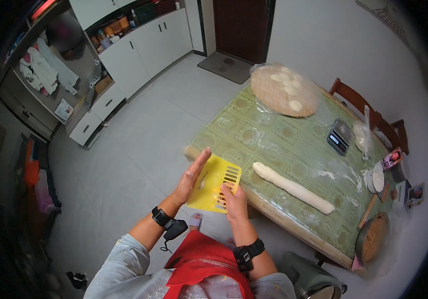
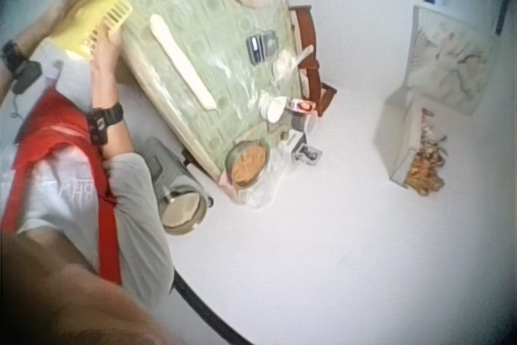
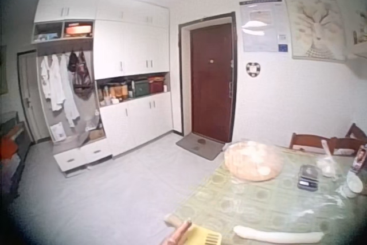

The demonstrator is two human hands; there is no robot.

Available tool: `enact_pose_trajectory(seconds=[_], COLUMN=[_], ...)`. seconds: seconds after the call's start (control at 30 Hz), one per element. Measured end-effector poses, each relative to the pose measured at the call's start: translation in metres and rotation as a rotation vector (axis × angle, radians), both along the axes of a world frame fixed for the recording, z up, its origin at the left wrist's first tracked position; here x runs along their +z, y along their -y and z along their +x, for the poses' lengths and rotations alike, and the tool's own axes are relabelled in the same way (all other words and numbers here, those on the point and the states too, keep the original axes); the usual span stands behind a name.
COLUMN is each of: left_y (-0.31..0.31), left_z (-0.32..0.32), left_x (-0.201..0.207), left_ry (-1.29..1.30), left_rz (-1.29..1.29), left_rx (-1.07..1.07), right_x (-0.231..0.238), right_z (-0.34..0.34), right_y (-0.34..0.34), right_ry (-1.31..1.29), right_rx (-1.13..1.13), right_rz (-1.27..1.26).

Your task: The person prepares dough by removing it from a plastic bag, kneading it on a floured table, and rolling it into a long cylindrical shape. The person uses a scraper to cut the dough and a rolling pin to shape it.

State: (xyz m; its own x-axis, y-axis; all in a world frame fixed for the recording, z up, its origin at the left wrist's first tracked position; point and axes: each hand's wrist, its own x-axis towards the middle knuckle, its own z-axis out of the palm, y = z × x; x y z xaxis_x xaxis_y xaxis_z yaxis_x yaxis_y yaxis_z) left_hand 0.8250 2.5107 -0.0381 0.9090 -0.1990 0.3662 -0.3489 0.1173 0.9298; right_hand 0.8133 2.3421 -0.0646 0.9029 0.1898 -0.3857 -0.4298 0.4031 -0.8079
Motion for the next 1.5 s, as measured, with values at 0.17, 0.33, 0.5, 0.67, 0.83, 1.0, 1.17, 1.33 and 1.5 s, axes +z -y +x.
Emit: enact_pose_trajectory(seconds=[0.17,0.33,0.5,0.67,0.83,1.0,1.17,1.33,1.5], left_y=[-0.088,-0.209,-0.306,-0.361,-0.395,-0.437,-0.486,-0.532,-0.575], left_z=[0.003,0.015,0.034,0.069,0.129,0.218,0.313,0.38,0.436], left_x=[-0.006,-0.002,-0.003,-0.007,-0.022,-0.055,-0.075,-0.067,-0.07], left_ry=[0.026,0.017,-0.132,-0.374,-0.501,-0.552,-0.618,-0.539,-0.612], left_rz=[0.129,0.238,0.113,-0.224,-0.381,-0.583,-0.725,-0.66,-0.654], left_rx=[0.059,0.183,0.282,0.278,0.252,0.203,0.187,0.136,0.153], right_x=[-0.003,-0.009,-0.009,-0.006,-0.02,-0.05,-0.075,-0.109,-0.15], right_z=[0.009,0.025,0.045,0.078,0.133,0.213,0.314,0.396,0.455], right_y=[-0.083,-0.205,-0.304,-0.365,-0.401,-0.437,-0.451,-0.44,-0.414], right_ry=[-0.005,0.011,-0.011,-0.017,-0.022,-0.083,-0.038,0.031,0.017], right_rx=[0.063,0.119,0.174,0.172,0.147,0.103,-0.126,-0.367,-0.649], right_rz=[-0.058,0.018,-0.011,0.014,0.068,0.116,0.164,0.185,0.381])
